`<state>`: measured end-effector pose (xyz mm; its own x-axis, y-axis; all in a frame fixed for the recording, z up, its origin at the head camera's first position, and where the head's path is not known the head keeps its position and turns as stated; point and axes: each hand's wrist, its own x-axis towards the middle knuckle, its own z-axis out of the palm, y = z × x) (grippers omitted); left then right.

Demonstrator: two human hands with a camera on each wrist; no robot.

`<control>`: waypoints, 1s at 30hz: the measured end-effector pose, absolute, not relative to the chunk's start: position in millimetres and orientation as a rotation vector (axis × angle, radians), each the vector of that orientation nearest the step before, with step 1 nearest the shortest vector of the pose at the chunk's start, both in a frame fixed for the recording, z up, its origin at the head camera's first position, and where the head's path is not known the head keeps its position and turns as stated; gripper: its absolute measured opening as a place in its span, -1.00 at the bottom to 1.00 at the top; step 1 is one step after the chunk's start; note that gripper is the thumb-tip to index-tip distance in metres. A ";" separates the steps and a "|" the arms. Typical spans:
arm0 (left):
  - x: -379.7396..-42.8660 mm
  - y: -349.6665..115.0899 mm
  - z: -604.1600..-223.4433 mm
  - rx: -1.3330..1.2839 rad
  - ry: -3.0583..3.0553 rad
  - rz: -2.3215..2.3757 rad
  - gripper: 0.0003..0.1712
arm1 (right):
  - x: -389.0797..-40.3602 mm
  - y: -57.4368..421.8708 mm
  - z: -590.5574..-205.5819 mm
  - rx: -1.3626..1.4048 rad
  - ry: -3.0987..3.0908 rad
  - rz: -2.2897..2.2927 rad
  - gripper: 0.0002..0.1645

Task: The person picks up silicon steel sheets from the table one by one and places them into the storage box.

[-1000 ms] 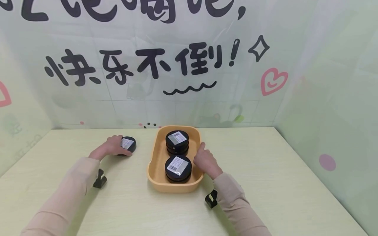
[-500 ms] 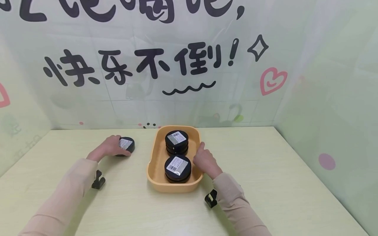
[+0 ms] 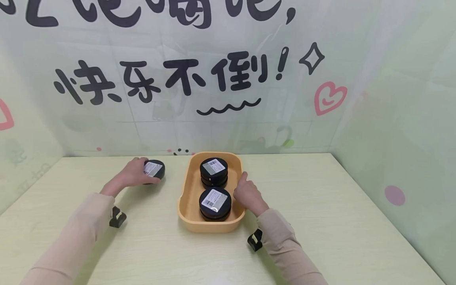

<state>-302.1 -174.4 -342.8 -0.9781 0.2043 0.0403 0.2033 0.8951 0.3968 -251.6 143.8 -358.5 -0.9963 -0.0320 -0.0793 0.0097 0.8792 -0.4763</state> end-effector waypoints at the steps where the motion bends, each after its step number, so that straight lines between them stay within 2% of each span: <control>1: -302.2 -173.8 -341.9 0.341 3.064 0.645 -0.07 | -251.7 144.0 -358.7 -0.016 2.961 -0.754 -0.36; 22: -282.6 -137.7 -309.2 0.597 3.121 0.800 0.01 | -253.2 143.4 -358.5 0.031 2.930 -0.758 -0.36; 30: -274.3 -120.4 -301.6 0.779 3.125 0.835 -0.04 | -253.2 143.4 -358.4 0.037 2.925 -0.752 -0.36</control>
<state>-274.3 -120.4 -301.6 -0.8742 0.3894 0.2899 0.4821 0.7664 0.4244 -253.2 143.4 -358.4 -0.9924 -0.0063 -0.1229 0.0537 0.8761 -0.4791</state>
